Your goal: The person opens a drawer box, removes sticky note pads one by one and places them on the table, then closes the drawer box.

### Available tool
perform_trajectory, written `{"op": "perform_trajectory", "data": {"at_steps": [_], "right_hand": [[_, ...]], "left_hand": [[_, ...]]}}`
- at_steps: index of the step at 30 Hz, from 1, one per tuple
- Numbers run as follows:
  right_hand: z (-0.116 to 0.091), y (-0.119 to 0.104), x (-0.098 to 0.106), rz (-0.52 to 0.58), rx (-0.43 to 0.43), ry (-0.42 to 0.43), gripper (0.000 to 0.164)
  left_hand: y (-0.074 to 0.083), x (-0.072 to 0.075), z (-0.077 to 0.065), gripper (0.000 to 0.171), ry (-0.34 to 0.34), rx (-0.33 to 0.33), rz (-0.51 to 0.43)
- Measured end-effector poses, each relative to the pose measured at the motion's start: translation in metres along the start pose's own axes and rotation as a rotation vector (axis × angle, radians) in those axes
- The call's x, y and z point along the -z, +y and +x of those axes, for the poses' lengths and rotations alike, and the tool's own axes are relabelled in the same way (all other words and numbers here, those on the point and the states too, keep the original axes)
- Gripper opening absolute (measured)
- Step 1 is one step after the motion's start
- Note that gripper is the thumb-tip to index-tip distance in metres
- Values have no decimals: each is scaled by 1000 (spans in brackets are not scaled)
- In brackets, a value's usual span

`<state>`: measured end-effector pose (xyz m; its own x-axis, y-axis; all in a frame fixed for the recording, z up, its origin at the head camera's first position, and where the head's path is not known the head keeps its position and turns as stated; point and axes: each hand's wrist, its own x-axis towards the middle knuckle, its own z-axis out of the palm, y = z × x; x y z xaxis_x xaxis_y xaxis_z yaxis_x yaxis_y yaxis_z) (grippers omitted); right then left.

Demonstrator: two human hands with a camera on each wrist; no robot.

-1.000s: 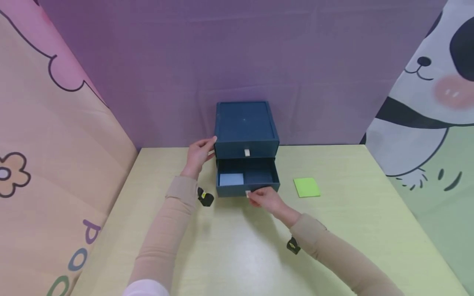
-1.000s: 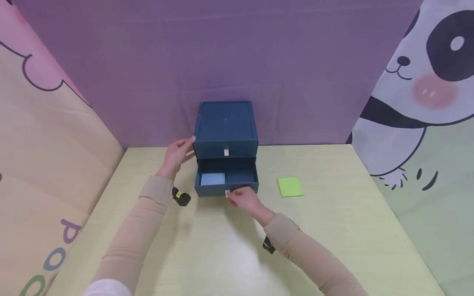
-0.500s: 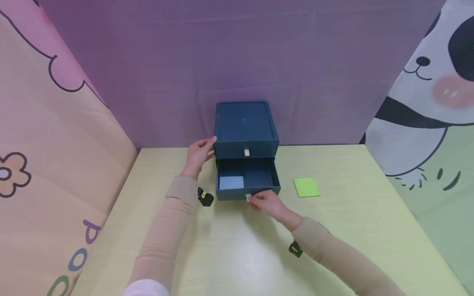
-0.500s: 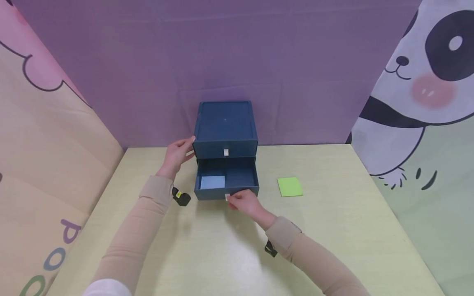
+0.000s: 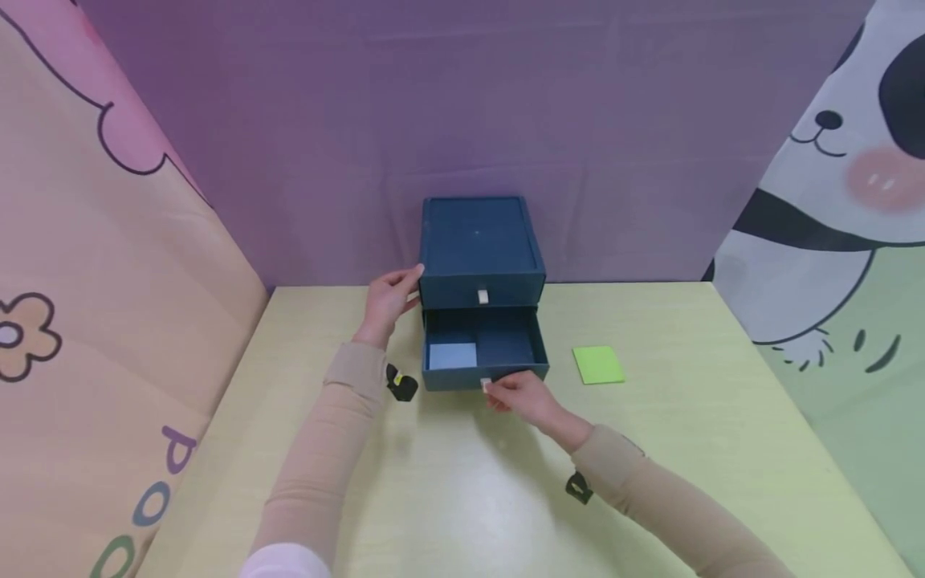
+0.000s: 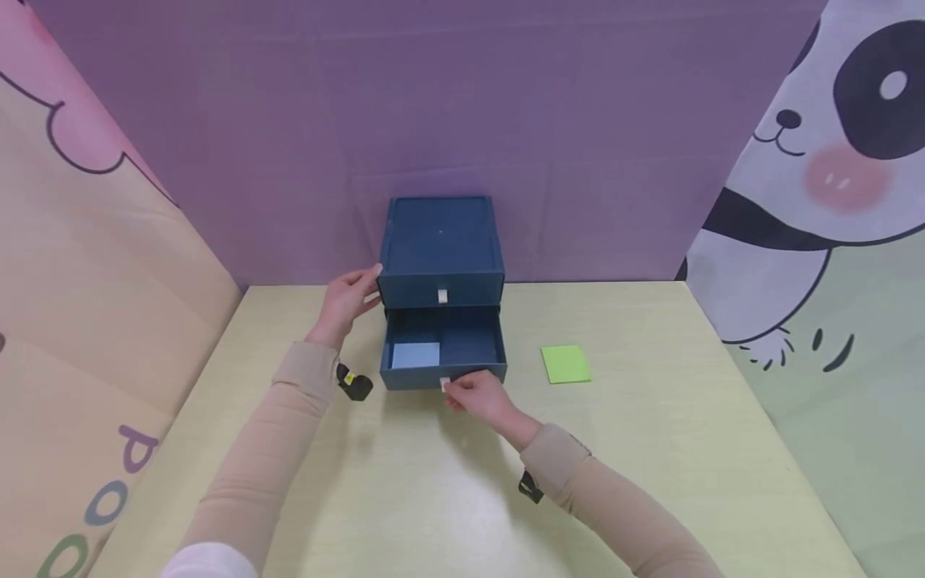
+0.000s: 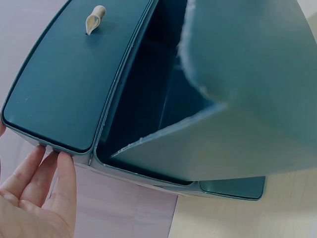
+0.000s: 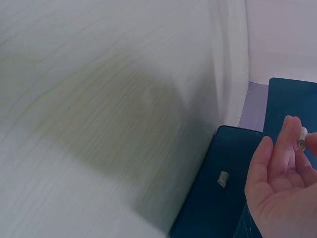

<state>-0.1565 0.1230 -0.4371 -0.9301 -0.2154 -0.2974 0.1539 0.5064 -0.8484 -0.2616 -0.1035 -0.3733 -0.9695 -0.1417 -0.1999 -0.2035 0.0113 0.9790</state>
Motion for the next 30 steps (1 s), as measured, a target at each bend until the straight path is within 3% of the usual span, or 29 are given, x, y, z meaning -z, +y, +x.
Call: {"op": "perform_trajectory", "data": {"at_steps": [21,30], "right_hand": [[-8,3,-1,-3,7,-13,28],[-14,7,-2,5,73,-48,31]], "left_hand": [[5,0,-1,47,-19,-3,-4],[3,0,-3,46,-7,-19,0]]}}
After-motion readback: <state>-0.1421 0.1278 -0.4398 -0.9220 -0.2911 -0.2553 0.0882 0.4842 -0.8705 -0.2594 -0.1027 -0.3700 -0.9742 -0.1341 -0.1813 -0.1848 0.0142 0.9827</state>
